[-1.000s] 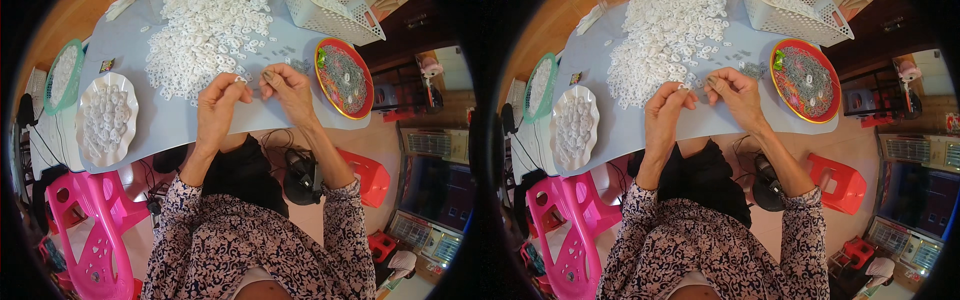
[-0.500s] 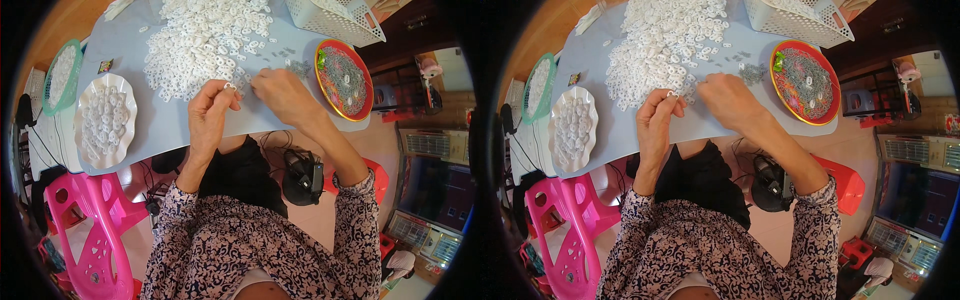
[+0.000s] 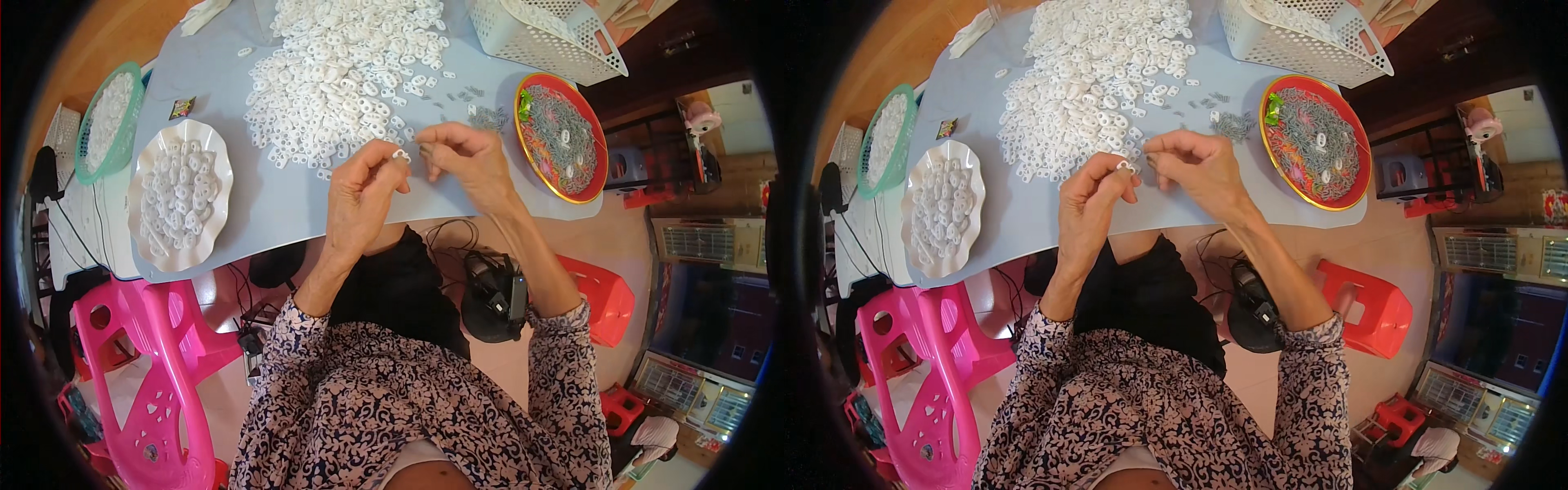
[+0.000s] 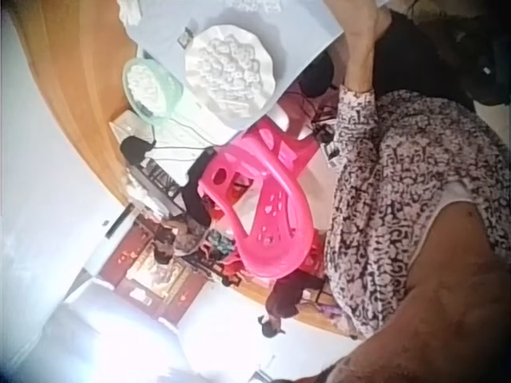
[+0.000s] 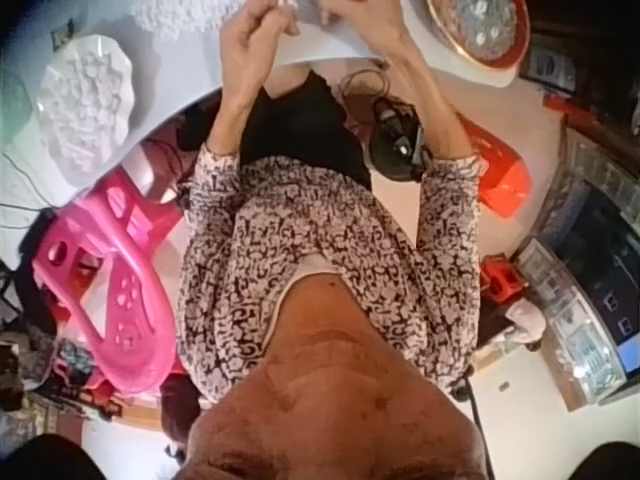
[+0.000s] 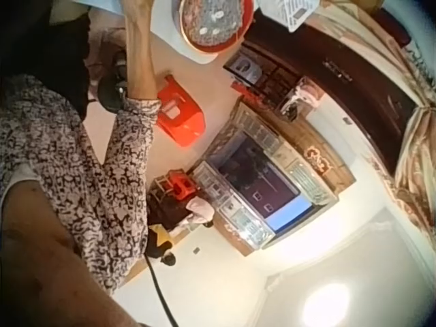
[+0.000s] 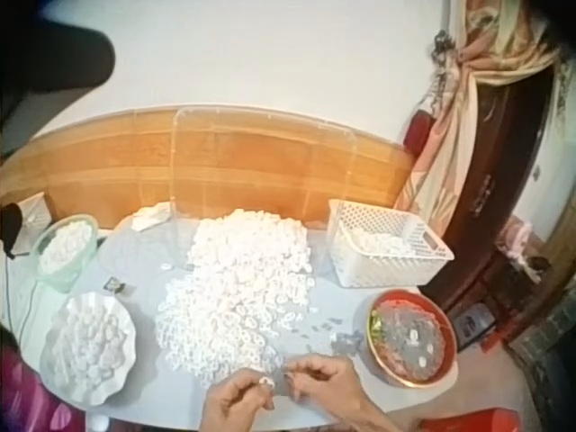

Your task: Inserting small metallic pins into white circular plastic components at a table.

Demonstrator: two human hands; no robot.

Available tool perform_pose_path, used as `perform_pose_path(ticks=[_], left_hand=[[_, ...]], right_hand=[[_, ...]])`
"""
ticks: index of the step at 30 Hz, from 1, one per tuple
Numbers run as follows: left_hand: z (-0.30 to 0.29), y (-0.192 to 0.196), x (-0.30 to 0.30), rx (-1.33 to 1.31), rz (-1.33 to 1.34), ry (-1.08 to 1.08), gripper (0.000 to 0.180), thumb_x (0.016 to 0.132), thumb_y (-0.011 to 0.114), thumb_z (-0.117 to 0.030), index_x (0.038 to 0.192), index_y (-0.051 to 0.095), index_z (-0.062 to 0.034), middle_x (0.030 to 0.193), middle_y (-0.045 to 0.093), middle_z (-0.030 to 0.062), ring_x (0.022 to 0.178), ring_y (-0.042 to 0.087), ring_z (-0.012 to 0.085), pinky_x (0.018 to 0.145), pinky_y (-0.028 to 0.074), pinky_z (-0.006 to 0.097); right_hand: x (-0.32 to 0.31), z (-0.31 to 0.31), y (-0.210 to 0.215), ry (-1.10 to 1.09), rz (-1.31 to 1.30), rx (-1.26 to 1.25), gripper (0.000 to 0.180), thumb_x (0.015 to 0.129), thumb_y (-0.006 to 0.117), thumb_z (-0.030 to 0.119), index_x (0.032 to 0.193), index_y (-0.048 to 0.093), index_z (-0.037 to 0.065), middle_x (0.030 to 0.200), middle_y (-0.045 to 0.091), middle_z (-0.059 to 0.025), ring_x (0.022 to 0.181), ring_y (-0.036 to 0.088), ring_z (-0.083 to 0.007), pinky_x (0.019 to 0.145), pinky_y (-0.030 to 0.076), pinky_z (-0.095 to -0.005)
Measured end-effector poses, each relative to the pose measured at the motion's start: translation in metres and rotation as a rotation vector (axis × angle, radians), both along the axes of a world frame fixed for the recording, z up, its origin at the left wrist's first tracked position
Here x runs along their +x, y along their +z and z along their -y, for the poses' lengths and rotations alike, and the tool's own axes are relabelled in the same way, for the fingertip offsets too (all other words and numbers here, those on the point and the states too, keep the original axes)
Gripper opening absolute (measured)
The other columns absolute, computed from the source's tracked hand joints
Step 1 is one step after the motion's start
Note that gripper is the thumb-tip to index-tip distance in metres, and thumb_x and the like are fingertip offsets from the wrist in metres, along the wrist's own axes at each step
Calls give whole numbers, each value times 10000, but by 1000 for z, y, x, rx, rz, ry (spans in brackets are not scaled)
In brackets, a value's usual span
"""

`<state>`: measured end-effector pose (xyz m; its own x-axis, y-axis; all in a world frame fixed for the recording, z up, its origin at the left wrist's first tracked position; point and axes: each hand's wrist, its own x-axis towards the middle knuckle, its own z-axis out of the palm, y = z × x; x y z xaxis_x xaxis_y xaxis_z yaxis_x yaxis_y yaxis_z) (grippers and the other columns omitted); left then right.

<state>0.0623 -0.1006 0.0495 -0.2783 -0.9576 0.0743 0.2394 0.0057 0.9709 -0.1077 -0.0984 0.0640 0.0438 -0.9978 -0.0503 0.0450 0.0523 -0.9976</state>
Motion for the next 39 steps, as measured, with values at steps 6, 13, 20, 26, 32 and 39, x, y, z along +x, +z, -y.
perform_pose_path(ticks=[6,13,20,26,32,39], left_hand=[[-2,-2,-9,8,54,-10,92,866,537,-83,845,590,-10,649,548,-11,612,476,22,556,365,183],[-2,-3,-14,-17,35,6,93,866,536,-80,838,583,-5,631,529,-18,606,456,22,551,359,187],[-3,-3,-15,1,41,6,87,864,539,-73,833,581,-4,635,532,-19,614,464,24,558,365,191],[-2,-5,-16,6,27,1,77,860,546,-71,833,585,-11,632,537,-20,609,464,25,561,369,193],[-2,-6,-16,-32,61,12,83,856,549,-72,824,584,-4,627,545,-10,603,470,31,555,376,200],[-2,1,-13,-38,118,-25,90,866,557,-86,824,594,-16,631,553,-13,595,474,30,542,361,196]], right_hand=[[0,-5,-12,-29,110,-86,76,849,620,52,910,622,6,781,600,-19,686,537,-80,645,444,-217],[4,-7,-15,-47,164,-148,142,855,609,10,997,598,10,874,617,-12,799,571,-64,717,478,-205],[7,-9,-16,-82,155,-177,165,844,628,10,1005,595,10,891,622,-19,820,581,-74,740,484,-209],[6,-9,-20,-102,177,-192,173,839,629,-1,1008,594,4,897,628,-30,828,589,-81,745,490,-215],[10,-11,-19,-123,154,-200,160,841,619,-15,1000,598,-9,888,637,-49,812,599,-96,741,494,-224],[0,-9,-17,-32,122,-152,85,851,594,-19,929,625,-36,813,641,-53,764,600,-103,724,491,-231]])
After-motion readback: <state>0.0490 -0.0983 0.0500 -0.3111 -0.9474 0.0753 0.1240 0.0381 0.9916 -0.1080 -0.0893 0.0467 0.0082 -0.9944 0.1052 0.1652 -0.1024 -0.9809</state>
